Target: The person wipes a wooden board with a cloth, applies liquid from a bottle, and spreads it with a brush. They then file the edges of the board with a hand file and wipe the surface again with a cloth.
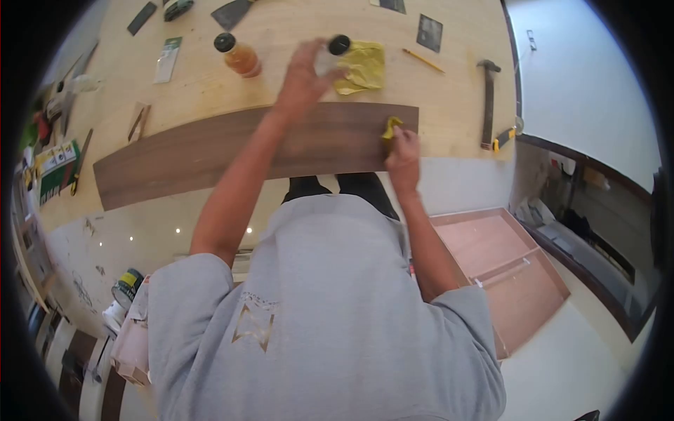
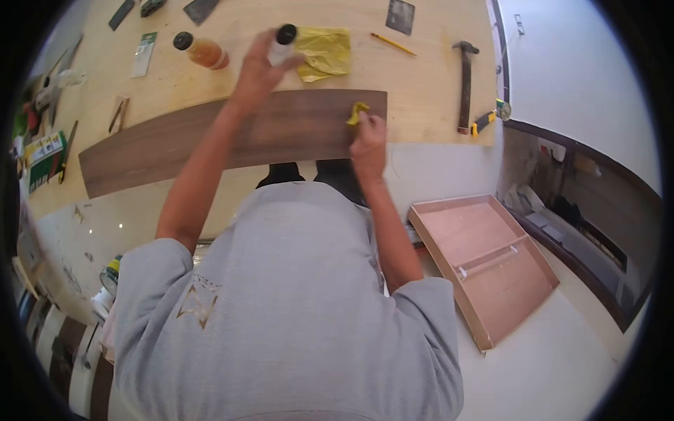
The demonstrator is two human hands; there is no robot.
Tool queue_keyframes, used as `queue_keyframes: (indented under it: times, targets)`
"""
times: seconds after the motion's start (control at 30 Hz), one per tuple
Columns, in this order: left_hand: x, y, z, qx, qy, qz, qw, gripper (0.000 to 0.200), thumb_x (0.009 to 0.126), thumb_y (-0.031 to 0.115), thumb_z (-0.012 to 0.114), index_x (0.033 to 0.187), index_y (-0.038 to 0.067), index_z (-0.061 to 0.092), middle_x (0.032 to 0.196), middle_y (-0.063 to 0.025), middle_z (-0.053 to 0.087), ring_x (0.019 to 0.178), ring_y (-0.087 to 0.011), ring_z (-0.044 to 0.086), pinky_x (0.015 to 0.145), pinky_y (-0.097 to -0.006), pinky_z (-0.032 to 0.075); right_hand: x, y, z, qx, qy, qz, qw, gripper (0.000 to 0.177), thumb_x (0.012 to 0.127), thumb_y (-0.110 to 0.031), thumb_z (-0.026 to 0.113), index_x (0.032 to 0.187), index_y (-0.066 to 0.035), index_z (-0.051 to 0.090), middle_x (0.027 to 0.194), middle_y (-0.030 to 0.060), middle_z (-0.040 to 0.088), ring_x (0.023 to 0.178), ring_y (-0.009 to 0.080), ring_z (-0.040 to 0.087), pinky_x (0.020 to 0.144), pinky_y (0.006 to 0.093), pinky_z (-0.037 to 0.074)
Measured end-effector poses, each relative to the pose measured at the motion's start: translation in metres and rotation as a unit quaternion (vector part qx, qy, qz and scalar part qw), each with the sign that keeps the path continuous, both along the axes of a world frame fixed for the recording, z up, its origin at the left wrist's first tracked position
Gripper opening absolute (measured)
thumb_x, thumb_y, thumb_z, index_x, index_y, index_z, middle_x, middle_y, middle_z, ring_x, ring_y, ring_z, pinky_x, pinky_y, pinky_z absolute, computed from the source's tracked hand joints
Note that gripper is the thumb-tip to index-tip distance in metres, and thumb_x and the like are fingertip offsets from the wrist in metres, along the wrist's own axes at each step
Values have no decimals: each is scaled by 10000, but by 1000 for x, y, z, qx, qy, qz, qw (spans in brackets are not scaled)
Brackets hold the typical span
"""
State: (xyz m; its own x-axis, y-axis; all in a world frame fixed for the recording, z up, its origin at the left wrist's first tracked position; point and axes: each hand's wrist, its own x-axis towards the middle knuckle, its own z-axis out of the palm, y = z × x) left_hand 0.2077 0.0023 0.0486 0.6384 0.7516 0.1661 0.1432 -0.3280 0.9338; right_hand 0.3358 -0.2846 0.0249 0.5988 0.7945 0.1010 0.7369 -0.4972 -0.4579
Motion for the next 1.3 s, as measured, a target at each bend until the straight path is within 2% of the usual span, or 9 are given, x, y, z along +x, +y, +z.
queue_keyframes:
  times: [0.07,0.17,0.3,0.53,0.7,0.93,1.1,1.17,1.3]
  targets:
    - [14,33,-10,18,-31,26,999,595,879,340,859,1290,-13,613,1256,-217,642,1171,-389,632,1052,-474,482,-46,7,-8,-12,-46,70,996,443,899,22,618,1342,39,632,1278,276,601,1241,449,582,1097,503,486]
    - [35,59,-6,93,37,92,991,625,898,285,844,1382,-17,589,1329,-240,630,1266,-379,615,1061,-459,493,-83,10,-6,-40,21,235,971,430,839,30,640,1267,15,670,1212,204,623,1127,395,621,1012,477,536]
    - [55,78,-14,60,8,120,991,841,926,332,843,1536,-90,447,1537,-317,519,1454,-447,475,1218,-468,389,3,-31,-14,-58,-21,71,996,420,830,63,634,1242,7,692,1180,181,629,1082,375,626,975,459,545]
    - [64,92,-21,112,97,170,974,849,914,381,834,1508,-107,474,1511,-350,526,1435,-472,484,1218,-491,391,-70,17,-13,10,-37,108,993,591,892,53,530,1475,151,508,1621,231,466,1529,413,417,1272,469,367]
    - [55,87,-16,95,77,130,984,805,915,306,837,1516,-83,467,1446,-327,579,1389,-462,528,1185,-478,425,-65,-3,-4,-17,14,296,955,697,850,103,537,1544,54,497,1623,180,487,1499,359,477,1263,502,382]
    - [36,73,-47,177,68,202,961,581,905,251,825,1361,-42,618,1247,-291,686,1206,-437,650,1042,-485,511,6,-81,-7,-30,-97,162,982,658,775,151,605,1413,-1,654,1476,169,605,1383,369,568,1145,481,476]
    - [-29,-13,-6,-2,7,133,991,527,976,106,773,1462,-2,600,1487,-170,578,1404,-274,570,1148,-397,494,-67,-10,-2,24,-37,270,962,410,871,-49,628,1272,9,690,1244,172,610,1235,362,607,1081,446,518]
    - [-81,-44,10,59,119,80,988,456,988,55,739,1432,24,640,1510,-160,567,1373,-277,597,1139,-395,513,-51,-24,6,7,-27,265,964,444,831,2,651,1272,-7,696,1221,175,613,1192,368,613,1051,432,534]
    - [-183,-103,18,83,195,28,977,273,975,-33,700,1232,45,752,1280,-162,701,1140,-272,705,909,-373,593,43,-117,-14,-36,-74,58,995,565,772,127,657,1311,-37,706,1187,179,629,1135,365,617,958,438,555]
